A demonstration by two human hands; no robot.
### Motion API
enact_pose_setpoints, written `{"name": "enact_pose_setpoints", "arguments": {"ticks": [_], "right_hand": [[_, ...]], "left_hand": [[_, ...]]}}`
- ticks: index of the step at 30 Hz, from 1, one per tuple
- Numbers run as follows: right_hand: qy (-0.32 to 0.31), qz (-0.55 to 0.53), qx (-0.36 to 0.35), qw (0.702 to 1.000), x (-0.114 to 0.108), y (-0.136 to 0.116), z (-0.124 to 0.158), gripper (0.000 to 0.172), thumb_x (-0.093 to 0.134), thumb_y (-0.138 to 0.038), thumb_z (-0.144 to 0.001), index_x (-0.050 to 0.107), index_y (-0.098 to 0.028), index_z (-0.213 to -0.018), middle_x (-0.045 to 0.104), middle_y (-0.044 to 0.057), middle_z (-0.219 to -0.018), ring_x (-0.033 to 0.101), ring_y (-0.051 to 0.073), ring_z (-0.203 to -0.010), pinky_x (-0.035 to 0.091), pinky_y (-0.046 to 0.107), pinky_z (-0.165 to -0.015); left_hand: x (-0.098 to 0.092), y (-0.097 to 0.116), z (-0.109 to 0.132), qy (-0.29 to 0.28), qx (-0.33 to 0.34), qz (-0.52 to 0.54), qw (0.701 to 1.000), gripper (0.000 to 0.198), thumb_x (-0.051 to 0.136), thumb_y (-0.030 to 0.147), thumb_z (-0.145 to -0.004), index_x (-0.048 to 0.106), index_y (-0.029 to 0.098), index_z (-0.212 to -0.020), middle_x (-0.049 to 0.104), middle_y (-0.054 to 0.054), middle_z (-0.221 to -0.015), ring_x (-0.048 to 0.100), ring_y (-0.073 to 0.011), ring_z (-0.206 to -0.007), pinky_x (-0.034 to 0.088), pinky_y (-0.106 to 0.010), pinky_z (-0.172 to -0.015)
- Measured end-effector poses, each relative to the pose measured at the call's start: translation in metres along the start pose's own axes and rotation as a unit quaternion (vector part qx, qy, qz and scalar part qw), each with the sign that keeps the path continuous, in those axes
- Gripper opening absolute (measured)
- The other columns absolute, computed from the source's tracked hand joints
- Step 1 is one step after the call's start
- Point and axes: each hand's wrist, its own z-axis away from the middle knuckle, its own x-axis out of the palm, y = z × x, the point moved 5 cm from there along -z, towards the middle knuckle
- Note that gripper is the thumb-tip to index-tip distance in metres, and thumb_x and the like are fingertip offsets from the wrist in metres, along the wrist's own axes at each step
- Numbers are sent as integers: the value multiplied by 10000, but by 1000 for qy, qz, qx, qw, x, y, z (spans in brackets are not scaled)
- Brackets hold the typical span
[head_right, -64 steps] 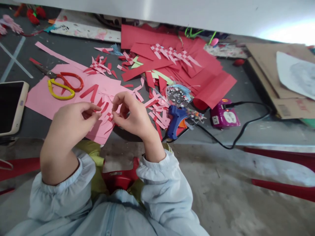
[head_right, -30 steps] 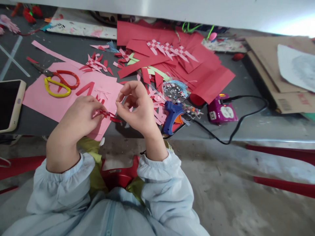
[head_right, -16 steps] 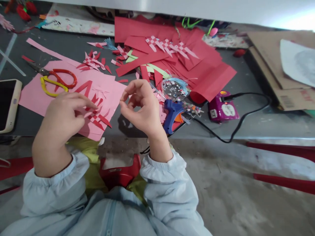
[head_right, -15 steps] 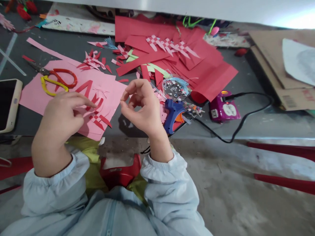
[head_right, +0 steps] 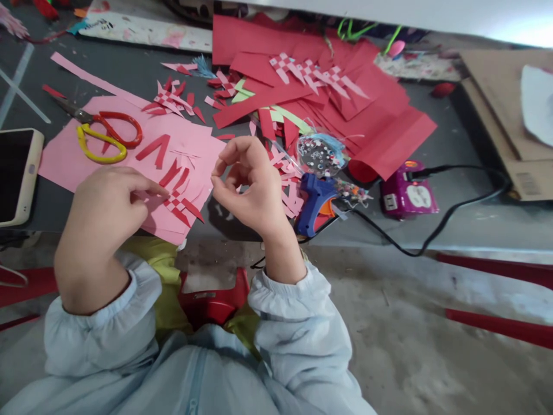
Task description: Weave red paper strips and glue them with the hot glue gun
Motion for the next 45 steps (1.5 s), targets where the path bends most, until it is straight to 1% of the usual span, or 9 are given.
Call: {"name": "enact_pose_setpoints", "arguments": {"ticks": [6,11,15,19,25,31,34,38,45], "right_hand": [[-11,9,5,1000,3,5,1,253,679,-312,-842,476,-296,-993,636,-3,-902,587,109,-666,466,281,-494],[-20,11,20,1000,5,7,1,265,683,-286,-835,461,-285,-980,633,0,-900,579,111,-664,468,279,-488],[-24,8,34,999,7,8,1,287,691,-255,-823,450,-280,-976,613,-16,-875,570,103,-653,466,264,-485],[-25,4,46,999,8,8,1,311,701,-214,-803,450,-282,-973,605,-22,-868,575,103,-667,465,256,-489],[-26,-5,49,998,10,8,1,326,700,-173,-782,460,-289,-970,601,-24,-872,575,106,-677,456,257,-489],[-22,-22,65,997,11,9,1,343,707,-132,-755,482,-286,-963,607,-27,-886,575,98,-674,454,252,-490],[-19,-31,69,997,11,8,1,348,708,-110,-742,492,-283,-953,605,-30,-876,578,97,-674,448,247,-482],[-23,-34,74,996,12,6,1,340,705,-103,-740,494,-281,-938,602,-31,-858,573,98,-671,450,251,-483],[-18,-42,80,996,14,7,0,322,727,-160,-754,487,-284,-929,602,-23,-860,570,100,-670,452,251,-477]], "left_hand": [[2,5,1,-24,6,-2,1000,348,480,117,-796,798,225,-887,753,-75,-967,633,-306,-955,478,-404,-810],[8,10,1,-37,56,2,998,373,503,80,-757,794,238,-929,734,-54,-885,618,-275,-950,479,-374,-851],[15,10,3,-51,86,-33,995,392,471,82,-799,793,229,-967,713,-70,-942,606,-265,-966,473,-365,-833],[16,10,4,-62,77,-43,994,395,458,116,-850,786,243,-1027,695,-75,-1005,619,-264,-980,481,-361,-795],[15,11,5,-58,66,-35,996,430,466,90,-825,792,265,-1043,680,-83,-988,643,-276,-939,491,-376,-753],[9,6,4,-34,0,25,999,402,482,64,-812,812,256,-938,752,-51,-1012,687,-282,-951,504,-390,-801],[3,-3,8,7,-58,33,998,364,513,65,-816,808,260,-902,770,-31,-1038,703,-294,-995,517,-397,-828],[-3,-15,18,56,-121,28,991,363,521,66,-824,787,269,-964,780,-21,-1020,708,-310,-1041,534,-424,-873],[-1,-15,31,80,-137,35,987,257,559,191,-877,764,242,-1024,767,-46,-1041,707,-258,-964,540,-388,-882]]}}
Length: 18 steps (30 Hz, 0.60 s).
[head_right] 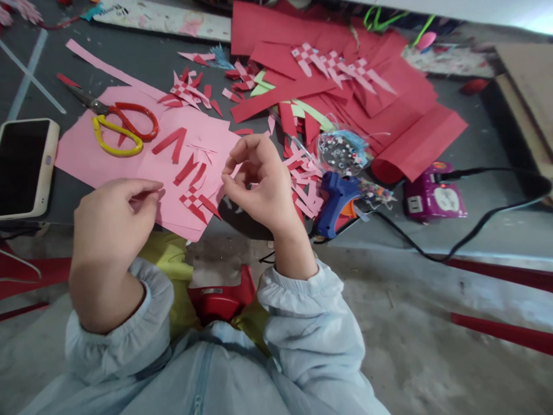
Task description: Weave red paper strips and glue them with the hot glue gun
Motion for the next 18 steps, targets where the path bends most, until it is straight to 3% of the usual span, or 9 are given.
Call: {"name": "enact_pose_setpoints", "arguments": {"ticks": [4,12,18], "right_hand": [[5,3,-8,1000,-1,2,0,298,724,-203,-775,489,-293,-936,604,-20,-854,585,113,-695,475,264,-492],[-3,-20,-19,1000,-8,0,-1,297,745,-271,-794,497,-298,-954,597,-16,-832,594,124,-682,445,258,-471],[11,-36,19,999,-9,-9,-4,300,758,-239,-766,488,-271,-893,580,-15,-801,578,105,-621,416,237,-427]], "left_hand": [[7,0,6,-3,11,2,1000,222,585,210,-876,749,212,-1025,750,-65,-1020,673,-259,-943,524,-417,-906],[17,3,22,55,37,37,997,231,704,292,-829,743,188,-1031,709,-78,-951,623,-287,-973,503,-425,-918],[18,12,29,64,68,47,995,231,723,306,-836,706,191,-1035,694,-80,-986,605,-275,-988,489,-415,-934]]}}
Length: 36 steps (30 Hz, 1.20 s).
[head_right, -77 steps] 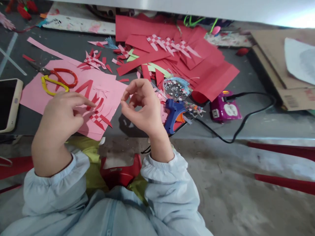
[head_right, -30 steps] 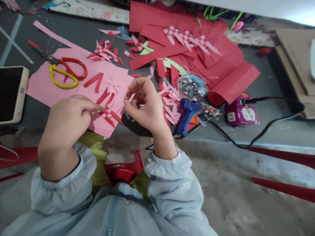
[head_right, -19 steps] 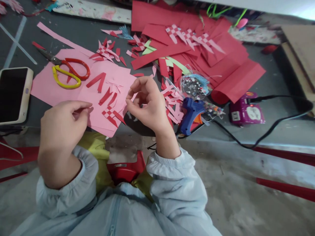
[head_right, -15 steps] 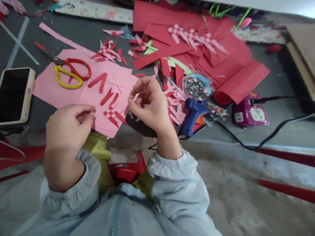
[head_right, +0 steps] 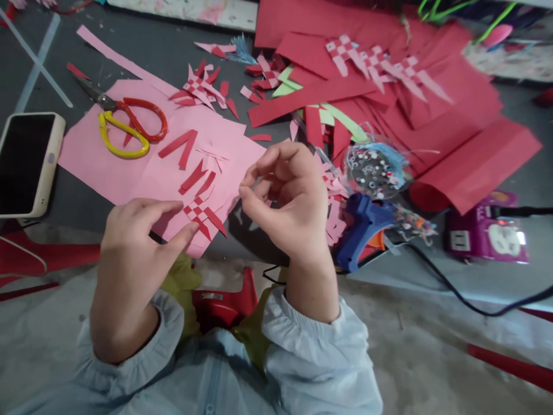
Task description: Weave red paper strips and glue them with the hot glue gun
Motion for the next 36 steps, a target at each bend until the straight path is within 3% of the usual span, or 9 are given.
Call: {"name": "enact_pose_setpoints", "arguments": {"ticks": [7,21,28,36], "right_hand": [[-4,-36,57,998,6,3,-1,279,714,-140,-745,495,-255,-873,602,-29,-768,476,69,-523,394,228,-420],[-25,-48,59,997,8,-1,-1,263,649,-76,-742,500,-246,-877,594,-30,-773,487,68,-555,397,229,-449],[-36,-35,72,996,7,1,1,256,665,-95,-748,508,-252,-876,598,-20,-781,485,74,-555,394,232,-428],[-47,-36,89,994,1,7,1,243,678,-131,-757,502,-253,-874,576,-34,-773,429,48,-479,358,218,-379]], "left_hand": [[10,-1,-1,-11,11,-19,1000,237,736,296,-814,636,205,-1008,671,-85,-968,580,-291,-968,474,-437,-917],[17,2,-5,-23,-30,-38,999,241,774,281,-770,622,202,-939,648,-69,-899,594,-287,-935,485,-420,-892],[21,12,-1,-8,-4,-29,1000,262,770,328,-792,609,183,-939,643,-78,-887,585,-271,-905,490,-404,-876],[11,11,-5,15,-25,17,999,76,649,159,-816,604,220,-823,613,-12,-759,580,-195,-781,492,-340,-811]]}}
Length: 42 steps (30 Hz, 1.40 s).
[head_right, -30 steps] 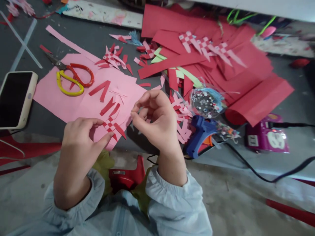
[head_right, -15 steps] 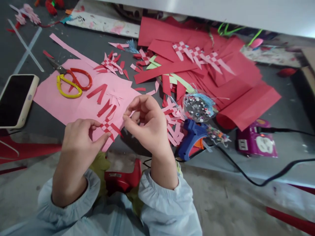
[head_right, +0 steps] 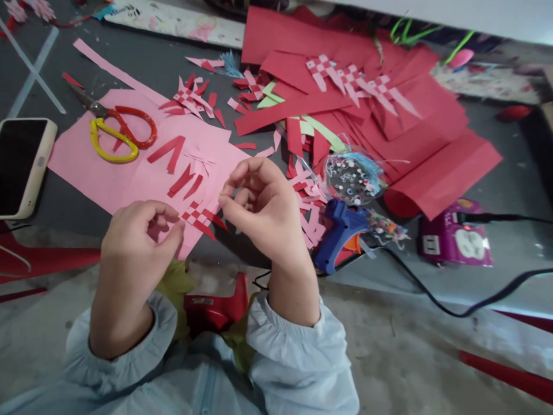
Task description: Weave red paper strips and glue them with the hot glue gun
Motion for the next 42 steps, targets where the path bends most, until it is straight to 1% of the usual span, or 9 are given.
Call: {"name": "enact_pose_setpoints", "arguments": {"ticks": [6,10,14,18,21,25,34,39,42], "right_hand": [[18,-46,10,999,-3,-1,-3,271,702,-129,-715,513,-255,-863,590,-40,-764,447,45,-480,363,209,-378],[27,-61,10,998,-2,-1,-4,263,704,-128,-714,519,-246,-859,597,-46,-756,456,39,-479,372,205,-389],[21,-35,-6,999,-2,-1,-4,266,732,-186,-749,507,-256,-873,573,-38,-782,453,44,-492,385,211,-389],[16,-16,-7,1000,-5,-1,-3,265,742,-216,-767,506,-262,-878,558,-34,-788,469,48,-502,396,214,-394],[13,-33,-4,999,-5,-2,-3,264,735,-177,-754,511,-260,-866,565,-44,-765,466,44,-484,385,211,-393],[20,-74,5,997,-5,-4,-2,268,709,-98,-714,529,-247,-845,594,-56,-718,469,41,-455,358,210,-389],[42,-71,20,996,-8,-6,-1,264,707,-75,-680,549,-236,-817,612,-36,-708,481,55,-469,347,227,-387],[45,-69,21,996,-8,-7,-1,261,719,-94,-680,549,-239,-815,620,-41,-709,477,48,-472,354,213,-391],[40,-69,21,997,-8,-6,-1,262,709,-91,-689,540,-241,-821,613,-49,-704,469,45,-465,352,210,-394]], "left_hand": [[-3,-5,-3,-20,-43,0,999,154,585,82,-775,665,214,-782,612,7,-674,573,-176,-693,487,-324,-738],[-2,-4,-2,-26,-16,7,1000,239,572,89,-796,754,244,-797,660,-7,-712,606,-187,-739,491,-321,-727],[-1,-2,-1,-25,7,10,1000,278,573,117,-828,801,275,-837,671,-20,-701,620,-199,-765,497,-321,-714],[1,-3,-1,-35,6,-5,999,286,572,118,-835,810,272,-870,661,-33,-692,611,-214,-757,497,-340,-702],[1,-3,0,-32,8,-6,999,278,581,113,-836,808,272,-861,671,-32,-709,616,-215,-776,503,-336,-717],[-2,-2,0,-13,12,31,999,266,584,106,-835,798,264,-837,671,-19,-705,622,-196,-770,506,-319,-728],[-2,2,-1,-16,25,69,997,258,543,79,-819,753,211,-750,688,-16,-717,608,-171,-711,495,-318,-711],[-1,2,0,-6,37,64,997,244,562,73,-805,759,211,-761,690,-11,-713,614,-171,-713,487,-313,-700],[1,1,2,-16,51,46,998,258,573,74,-808,779,228,-823,693,-8,-717,619,-172,-730,484,-306,-711]]}}
